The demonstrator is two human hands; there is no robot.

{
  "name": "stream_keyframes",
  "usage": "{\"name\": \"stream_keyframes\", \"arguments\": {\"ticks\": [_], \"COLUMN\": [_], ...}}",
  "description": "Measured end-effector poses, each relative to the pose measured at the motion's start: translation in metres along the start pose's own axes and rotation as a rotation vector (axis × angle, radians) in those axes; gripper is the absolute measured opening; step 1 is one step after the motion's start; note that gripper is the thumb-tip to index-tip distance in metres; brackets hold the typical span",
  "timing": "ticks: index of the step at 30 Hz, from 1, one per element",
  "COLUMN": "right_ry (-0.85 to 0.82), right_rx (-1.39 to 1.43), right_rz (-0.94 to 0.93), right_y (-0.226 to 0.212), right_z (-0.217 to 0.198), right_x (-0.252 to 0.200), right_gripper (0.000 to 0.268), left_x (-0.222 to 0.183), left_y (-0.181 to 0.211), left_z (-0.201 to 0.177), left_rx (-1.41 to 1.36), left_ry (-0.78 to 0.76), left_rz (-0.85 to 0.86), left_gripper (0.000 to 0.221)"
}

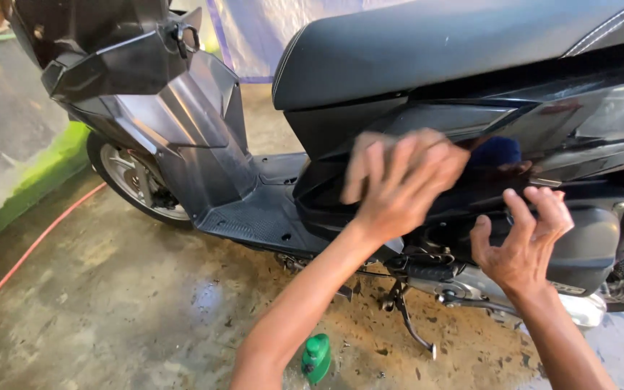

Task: The person wipes the side panel and seat area of a black scooter using a brown cloth. They move from the lower side panel up to the seat, wiping the surfaces in a continuous motion.

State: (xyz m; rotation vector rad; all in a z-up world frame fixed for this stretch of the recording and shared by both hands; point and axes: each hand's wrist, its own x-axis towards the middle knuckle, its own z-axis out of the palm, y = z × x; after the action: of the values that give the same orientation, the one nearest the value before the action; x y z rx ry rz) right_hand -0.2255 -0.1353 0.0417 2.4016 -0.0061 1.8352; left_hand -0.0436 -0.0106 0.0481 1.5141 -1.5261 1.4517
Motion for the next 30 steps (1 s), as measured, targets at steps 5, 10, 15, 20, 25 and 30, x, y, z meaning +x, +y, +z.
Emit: {"name": "stream_keyframes", "arguments": {"ticks": [5, 10, 15, 20, 25, 30], "right_ry": [0.009, 0.018, -0.021, 0.167, 0.170, 0.047], "right_rx": [-0.004, 0.033, 0.014, 0.033, 0.044, 0.254], "right_rz": [0.024, 0.005, -0.074, -0.178, -0.206, -0.281], "right_y": [0.003, 0.003, 0.000, -0.001, 0.013, -0.022], "right_z": [-0.010, -0.015, -0.001, 0.004, 0.013, 0.034], "right_x": [0.007, 0.008, -0.003, 0.000, -0.016, -0.026], "right_gripper": [0.055, 0.054, 0.052, 0.041, 0.041, 0.050], "left_x": [0.005, -0.065, -0.082, 0.005, -0.006, -0.021], "left_y": [0.009, 0.005, 0.023, 0.060, 0.061, 0.058], "left_z": [0.004, -0.006, -0.004, -0.014, -0.013, -0.044], "left_rx": [0.143, 0.117, 0.191, 0.247, 0.153, -0.179], "left_ry": [-0.131, 0.000, -0.198, 0.130, 0.032, -0.151], "left_rz": [-0.086, -0.144, -0.404, -0.329, -0.347, -0.546], "left_gripper": [0.060, 0.073, 0.064, 0.059, 0.061, 0.074]}}
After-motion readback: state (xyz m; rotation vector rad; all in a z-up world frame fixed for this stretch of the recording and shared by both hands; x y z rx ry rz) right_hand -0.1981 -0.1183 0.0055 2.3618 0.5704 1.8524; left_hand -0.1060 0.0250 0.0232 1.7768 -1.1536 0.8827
